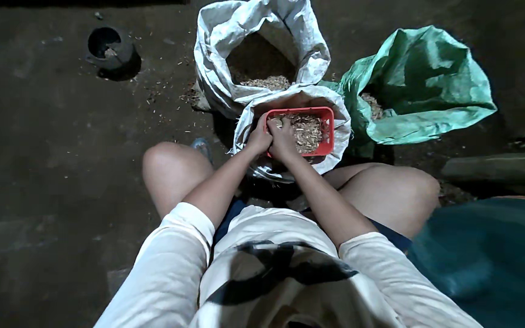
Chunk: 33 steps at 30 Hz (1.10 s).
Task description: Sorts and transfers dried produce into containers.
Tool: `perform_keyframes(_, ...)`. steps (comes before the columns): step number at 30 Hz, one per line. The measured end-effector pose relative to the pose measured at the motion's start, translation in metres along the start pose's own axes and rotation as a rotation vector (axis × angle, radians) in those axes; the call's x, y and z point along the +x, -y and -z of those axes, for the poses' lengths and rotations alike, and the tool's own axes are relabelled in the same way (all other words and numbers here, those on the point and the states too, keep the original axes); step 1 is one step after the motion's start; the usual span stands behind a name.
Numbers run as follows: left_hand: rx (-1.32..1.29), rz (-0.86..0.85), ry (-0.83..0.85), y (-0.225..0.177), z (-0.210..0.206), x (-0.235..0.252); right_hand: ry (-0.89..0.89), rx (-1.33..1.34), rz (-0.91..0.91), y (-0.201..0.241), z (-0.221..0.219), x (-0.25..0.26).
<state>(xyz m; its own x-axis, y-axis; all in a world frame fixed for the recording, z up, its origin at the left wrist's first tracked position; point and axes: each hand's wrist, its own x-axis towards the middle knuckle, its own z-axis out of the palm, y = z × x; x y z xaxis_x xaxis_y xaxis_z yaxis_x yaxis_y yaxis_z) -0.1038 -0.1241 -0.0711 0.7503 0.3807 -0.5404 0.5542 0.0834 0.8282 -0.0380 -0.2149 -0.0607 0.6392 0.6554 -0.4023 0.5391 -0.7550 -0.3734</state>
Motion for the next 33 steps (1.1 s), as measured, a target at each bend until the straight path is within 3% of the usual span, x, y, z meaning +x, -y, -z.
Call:
perform_keyframes(3,0.013,-0.009,-0.013,0.001,0.0,0.0,0.059,-0.175,0.064,-0.018,0.005,0.008)
perform_keyframes(6,-0.005,-0.043,-0.012,0.004,0.001,0.002,0.085,-0.229,0.012,-0.034,0.017,0.013)
perform_keyframes(14,0.052,-0.022,-0.019,-0.004,0.005,0.003,-0.036,0.175,-0.073,-0.067,0.058,0.008)
perform_keyframes(18,0.042,-0.026,-0.027,-0.005,0.0,0.0,-0.058,0.158,-0.195,-0.087,0.052,0.01)
perform_keyframes(23,0.03,-0.055,-0.053,0.002,-0.004,0.0,-0.014,0.202,-0.341,-0.063,0.022,0.02)
perform_keyframes(29,-0.019,-0.009,-0.038,0.008,-0.001,0.006,0.001,0.245,-0.09,-0.048,0.026,0.013)
perform_keyframes(33,0.004,-0.008,-0.037,0.001,0.0,0.001,-0.089,0.274,-0.257,-0.073,0.041,0.014)
